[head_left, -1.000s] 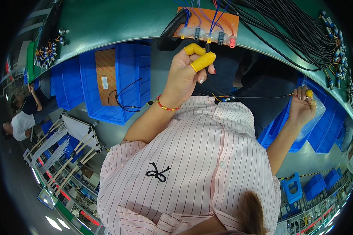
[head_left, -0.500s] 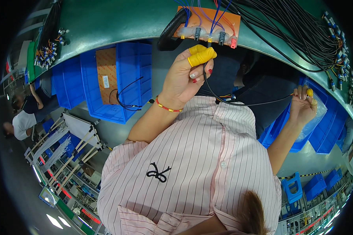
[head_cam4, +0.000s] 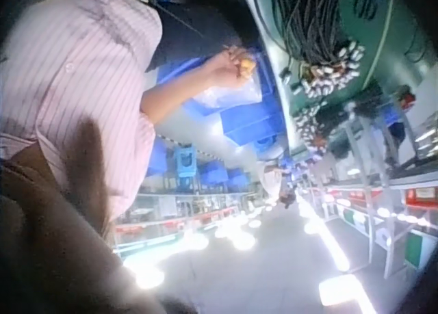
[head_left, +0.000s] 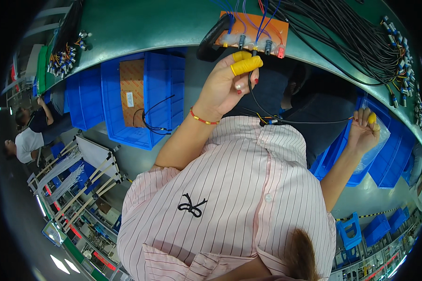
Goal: Testing and bundling electrical cables at a factory workstation using a testing board and plastic wrap.
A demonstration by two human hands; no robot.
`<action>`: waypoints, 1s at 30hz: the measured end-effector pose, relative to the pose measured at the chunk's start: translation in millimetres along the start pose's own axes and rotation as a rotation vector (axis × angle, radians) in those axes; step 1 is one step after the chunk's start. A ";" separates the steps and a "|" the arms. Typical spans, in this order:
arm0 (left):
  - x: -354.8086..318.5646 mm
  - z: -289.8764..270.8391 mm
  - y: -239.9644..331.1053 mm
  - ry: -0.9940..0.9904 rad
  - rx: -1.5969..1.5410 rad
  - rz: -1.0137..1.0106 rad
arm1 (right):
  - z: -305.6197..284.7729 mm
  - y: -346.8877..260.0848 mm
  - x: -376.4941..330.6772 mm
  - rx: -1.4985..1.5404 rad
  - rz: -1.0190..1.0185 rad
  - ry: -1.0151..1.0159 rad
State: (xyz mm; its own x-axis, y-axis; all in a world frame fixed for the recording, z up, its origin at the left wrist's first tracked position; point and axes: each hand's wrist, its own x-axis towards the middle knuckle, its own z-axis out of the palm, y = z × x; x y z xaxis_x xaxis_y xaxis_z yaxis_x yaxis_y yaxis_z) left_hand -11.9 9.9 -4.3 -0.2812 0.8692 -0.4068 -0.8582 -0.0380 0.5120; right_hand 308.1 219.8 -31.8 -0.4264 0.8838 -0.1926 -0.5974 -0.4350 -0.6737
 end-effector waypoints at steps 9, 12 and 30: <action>-4.0 17.5 -2.6 0.044 0.257 0.070 | 0.5 -7.5 -6.8 -0.024 -0.091 0.024; -4.8 16.7 -10.5 0.070 0.292 0.140 | 0.2 -6.3 -5.2 -0.002 -0.084 -0.002; -2.4 79.4 3.3 -0.157 0.509 0.195 | 13.6 -84.7 8.1 0.041 -0.240 -0.143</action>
State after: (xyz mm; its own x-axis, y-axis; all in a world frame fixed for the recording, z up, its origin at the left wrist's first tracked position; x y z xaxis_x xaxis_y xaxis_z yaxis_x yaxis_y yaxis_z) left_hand 20.0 46.9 58.4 -0.3134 0.9342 -0.1706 -0.4701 0.0034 0.8826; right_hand 346.0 261.4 33.4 -0.3587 0.9306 0.0735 -0.7185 -0.2250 -0.6581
